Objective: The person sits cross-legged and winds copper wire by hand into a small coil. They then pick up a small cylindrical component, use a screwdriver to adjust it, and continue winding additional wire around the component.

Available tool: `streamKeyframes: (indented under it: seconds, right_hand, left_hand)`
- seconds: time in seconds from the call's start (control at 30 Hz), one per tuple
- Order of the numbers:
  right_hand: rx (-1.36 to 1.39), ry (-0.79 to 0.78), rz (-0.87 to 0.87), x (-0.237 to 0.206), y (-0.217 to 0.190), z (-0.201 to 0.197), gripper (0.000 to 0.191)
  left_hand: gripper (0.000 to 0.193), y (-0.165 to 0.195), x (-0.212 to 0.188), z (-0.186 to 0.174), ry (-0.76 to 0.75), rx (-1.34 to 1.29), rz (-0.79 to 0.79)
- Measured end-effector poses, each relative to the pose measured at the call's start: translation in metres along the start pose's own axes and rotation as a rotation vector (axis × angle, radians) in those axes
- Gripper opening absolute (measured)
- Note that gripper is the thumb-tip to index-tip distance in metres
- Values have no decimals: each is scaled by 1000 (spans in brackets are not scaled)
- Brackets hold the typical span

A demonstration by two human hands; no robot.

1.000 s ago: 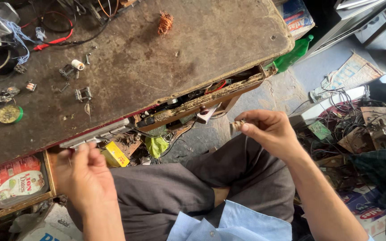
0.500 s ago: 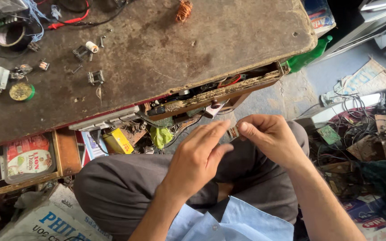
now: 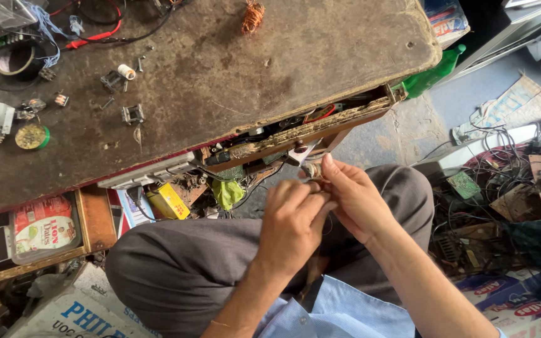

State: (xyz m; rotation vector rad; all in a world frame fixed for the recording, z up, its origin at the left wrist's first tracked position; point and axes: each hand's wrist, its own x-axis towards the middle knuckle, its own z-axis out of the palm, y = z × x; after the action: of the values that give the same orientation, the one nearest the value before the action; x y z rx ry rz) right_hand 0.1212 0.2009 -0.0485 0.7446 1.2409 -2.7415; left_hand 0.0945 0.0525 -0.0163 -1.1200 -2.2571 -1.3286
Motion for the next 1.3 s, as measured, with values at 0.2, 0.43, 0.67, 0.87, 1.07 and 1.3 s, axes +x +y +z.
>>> streamKeyframes:
  seconds: [0.2, 0.43, 0.67, 0.87, 1.07, 1.3]
  right_hand:
    - [-9, -211, -89, -4, 4, -7, 24]
    - [-229, -145, -121, -13, 7, 4, 24]
    - [-1210, 136, -803, -35, -1, 25, 26]
    - [-1201, 142, -933, -34, -18, 22, 11]
    - [-1170, 179, -881, -32, -34, 15, 9]
    - [-1183, 124, -873, -34, -28, 20, 10]
  left_hand:
    - [18, -6, 14, -18, -17, -547, -545]
    - [26, -22, 7, -7, -30, -620, -689]
    - [17, -40, -2, -1, 151, -742, -594]
    - [27, -42, 3, -12, 49, -955, -484]
    - [28, -46, 6, -34, -144, -1270, -517]
    - [19, -57, 0, -13, -91, -1112, -700]
